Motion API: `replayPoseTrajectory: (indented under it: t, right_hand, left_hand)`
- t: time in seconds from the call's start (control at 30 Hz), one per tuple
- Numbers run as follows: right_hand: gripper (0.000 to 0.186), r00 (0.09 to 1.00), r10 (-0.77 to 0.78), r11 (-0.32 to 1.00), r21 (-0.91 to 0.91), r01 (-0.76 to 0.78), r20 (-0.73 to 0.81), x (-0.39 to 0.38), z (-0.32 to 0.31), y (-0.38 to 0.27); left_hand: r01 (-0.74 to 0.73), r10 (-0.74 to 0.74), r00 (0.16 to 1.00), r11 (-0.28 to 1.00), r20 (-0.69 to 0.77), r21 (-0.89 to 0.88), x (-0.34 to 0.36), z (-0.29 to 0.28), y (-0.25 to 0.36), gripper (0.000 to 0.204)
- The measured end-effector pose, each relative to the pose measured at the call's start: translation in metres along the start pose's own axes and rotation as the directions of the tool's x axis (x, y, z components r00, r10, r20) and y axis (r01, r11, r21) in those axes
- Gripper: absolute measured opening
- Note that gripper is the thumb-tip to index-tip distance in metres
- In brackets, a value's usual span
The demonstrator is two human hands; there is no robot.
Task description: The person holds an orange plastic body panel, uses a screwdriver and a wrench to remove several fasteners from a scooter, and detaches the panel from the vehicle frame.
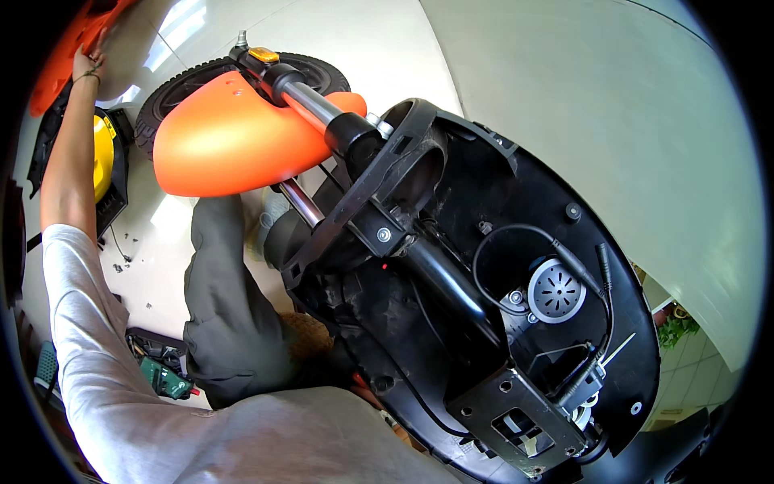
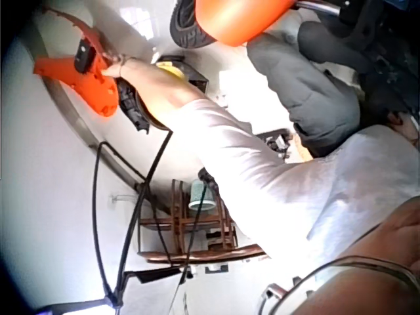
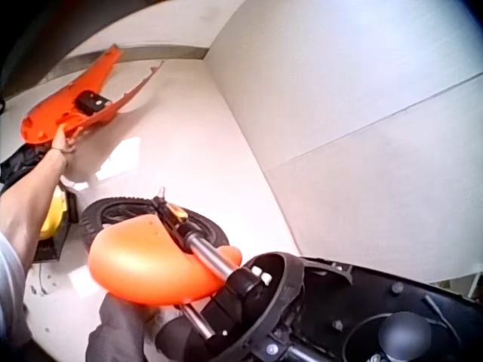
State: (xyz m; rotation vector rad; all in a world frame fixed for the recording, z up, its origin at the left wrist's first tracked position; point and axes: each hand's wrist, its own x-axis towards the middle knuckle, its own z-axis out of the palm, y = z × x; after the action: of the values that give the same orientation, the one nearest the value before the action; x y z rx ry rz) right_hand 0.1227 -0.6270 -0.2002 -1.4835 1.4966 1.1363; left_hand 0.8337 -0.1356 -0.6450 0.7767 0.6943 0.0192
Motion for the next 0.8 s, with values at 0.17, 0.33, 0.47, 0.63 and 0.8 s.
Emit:
replayPoseTrajectory:
  t: [0.17, 0.33, 0.47, 0.63, 0.8]
  right_hand:
    - [0.020, 0.994, -0.046, 0.993, -0.104, 0.057, 0.100, 0.004, -0.003, 0.016]
    - [0.015, 0.974, -0.141, 0.981, -0.110, 0.162, 0.179, 0.001, -0.003, 0.002]
    - [0.021, 0.956, -0.258, 0.847, -0.443, 0.293, 0.139, -0.013, -0.002, -0.020]
    - [0.036, 0.924, -0.371, 0.820, -0.434, 0.373, 0.094, -0.024, 0.003, -0.028]
    - [0.051, 0.848, -0.528, 0.738, -0.467, 0.486, 0.047, -0.023, 0.001, -0.008]
  left_hand:
    - [0.003, -0.003, 0.999, 1.000, -0.044, 0.008, -0.037, -0.018, -0.017, 0.034]
    - [0.010, -0.009, 0.992, 1.000, -0.122, 0.009, -0.058, -0.017, -0.022, 0.032]
    - [0.087, -0.069, 0.981, 0.992, -0.181, 0.094, -0.074, -0.022, -0.016, 0.028]
    - [0.125, -0.078, 0.984, 0.943, -0.159, 0.309, -0.133, -0.011, -0.002, 0.021]
    - [0.075, -0.104, 0.988, 0.971, 0.117, 0.228, -0.271, 0.022, 0.027, 0.022]
